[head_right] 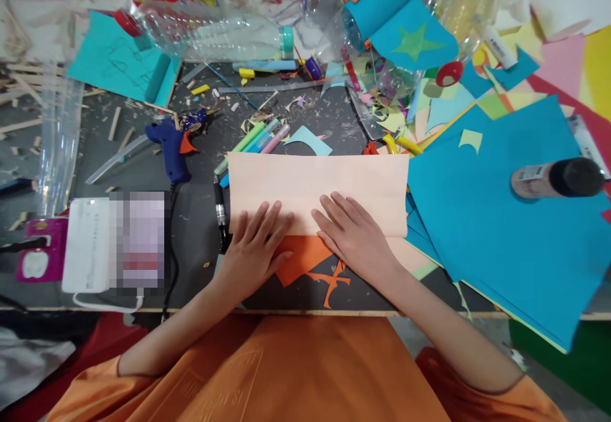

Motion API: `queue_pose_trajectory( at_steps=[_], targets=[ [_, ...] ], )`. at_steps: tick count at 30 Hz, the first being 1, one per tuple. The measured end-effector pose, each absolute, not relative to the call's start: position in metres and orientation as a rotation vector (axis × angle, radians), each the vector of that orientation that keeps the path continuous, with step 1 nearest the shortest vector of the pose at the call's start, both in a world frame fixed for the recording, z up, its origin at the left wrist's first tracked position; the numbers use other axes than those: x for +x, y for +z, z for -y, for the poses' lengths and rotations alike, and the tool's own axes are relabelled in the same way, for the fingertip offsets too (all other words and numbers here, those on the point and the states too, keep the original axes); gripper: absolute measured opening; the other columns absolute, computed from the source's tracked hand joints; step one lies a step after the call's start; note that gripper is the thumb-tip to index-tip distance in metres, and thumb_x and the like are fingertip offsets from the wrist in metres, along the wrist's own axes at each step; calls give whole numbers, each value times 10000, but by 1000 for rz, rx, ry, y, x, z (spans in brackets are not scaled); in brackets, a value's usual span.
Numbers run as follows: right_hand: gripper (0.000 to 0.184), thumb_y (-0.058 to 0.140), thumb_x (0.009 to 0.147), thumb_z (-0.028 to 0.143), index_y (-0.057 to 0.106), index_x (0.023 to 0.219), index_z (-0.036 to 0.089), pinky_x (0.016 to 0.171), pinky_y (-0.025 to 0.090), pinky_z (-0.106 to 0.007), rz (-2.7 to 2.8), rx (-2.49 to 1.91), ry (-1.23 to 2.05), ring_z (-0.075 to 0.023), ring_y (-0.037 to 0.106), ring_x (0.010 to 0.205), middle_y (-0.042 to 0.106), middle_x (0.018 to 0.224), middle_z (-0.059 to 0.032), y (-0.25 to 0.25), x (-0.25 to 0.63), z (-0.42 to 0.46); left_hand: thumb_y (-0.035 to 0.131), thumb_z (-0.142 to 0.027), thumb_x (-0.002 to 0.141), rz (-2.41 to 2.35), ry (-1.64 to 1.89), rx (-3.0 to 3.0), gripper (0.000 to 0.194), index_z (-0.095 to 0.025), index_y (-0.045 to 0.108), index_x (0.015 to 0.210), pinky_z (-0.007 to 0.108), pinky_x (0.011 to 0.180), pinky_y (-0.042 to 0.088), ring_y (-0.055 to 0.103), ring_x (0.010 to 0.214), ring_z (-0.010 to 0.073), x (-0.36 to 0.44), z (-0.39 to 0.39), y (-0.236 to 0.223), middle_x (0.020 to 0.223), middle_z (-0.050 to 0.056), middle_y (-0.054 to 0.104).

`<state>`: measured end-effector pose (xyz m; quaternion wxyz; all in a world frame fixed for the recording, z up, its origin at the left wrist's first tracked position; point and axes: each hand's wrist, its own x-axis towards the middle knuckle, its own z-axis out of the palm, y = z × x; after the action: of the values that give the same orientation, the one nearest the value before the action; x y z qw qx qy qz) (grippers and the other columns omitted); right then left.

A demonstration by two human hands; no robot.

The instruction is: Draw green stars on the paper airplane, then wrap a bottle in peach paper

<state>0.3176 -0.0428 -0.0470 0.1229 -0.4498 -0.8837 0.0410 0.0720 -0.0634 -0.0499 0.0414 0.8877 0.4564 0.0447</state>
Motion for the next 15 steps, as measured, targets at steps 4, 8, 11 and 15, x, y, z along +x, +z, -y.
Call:
queue_pose_trajectory(
  at_steps=[4,8,11,15],
  targets=[
    [322,452,1029,241,688,1237,174,1031,565,-492,2582,-1278,64,-304,633,1279,681,1354,-136,-47,317,43,455,-401,1008,-1398,135,2739,600,-186,371,1562,548,1157,397,452,1455,340,73,63,-50,1571,165,469],
    [342,420,1040,264,661,1273,194,1069,530,-517,2567,-1347,113,-300,608,1315,652,1396,-138,-47,321,41,451,-402,1010,-1400,131,2763,573,-179,416,1537,555,1128,419,488,1424,352,74,62,-50,1556,173,486],
    [401,406,1043,305,566,1386,170,1106,472,-569,2474,-1522,41,-336,550,1376,605,1443,-179,-43,325,38,444,-405,1012,-1410,119,2745,567,-186,423,1534,557,1146,400,484,1428,345,74,62,-49,1555,167,490],
    [477,419,1038,315,474,1453,85,1121,437,-549,2471,-1489,-31,-352,510,1406,564,1471,-230,-35,323,43,421,-418,1018,-1407,103,2753,557,-183,443,1523,562,1129,410,493,1419,350,75,61,-48,1549,171,496]
  ],
)
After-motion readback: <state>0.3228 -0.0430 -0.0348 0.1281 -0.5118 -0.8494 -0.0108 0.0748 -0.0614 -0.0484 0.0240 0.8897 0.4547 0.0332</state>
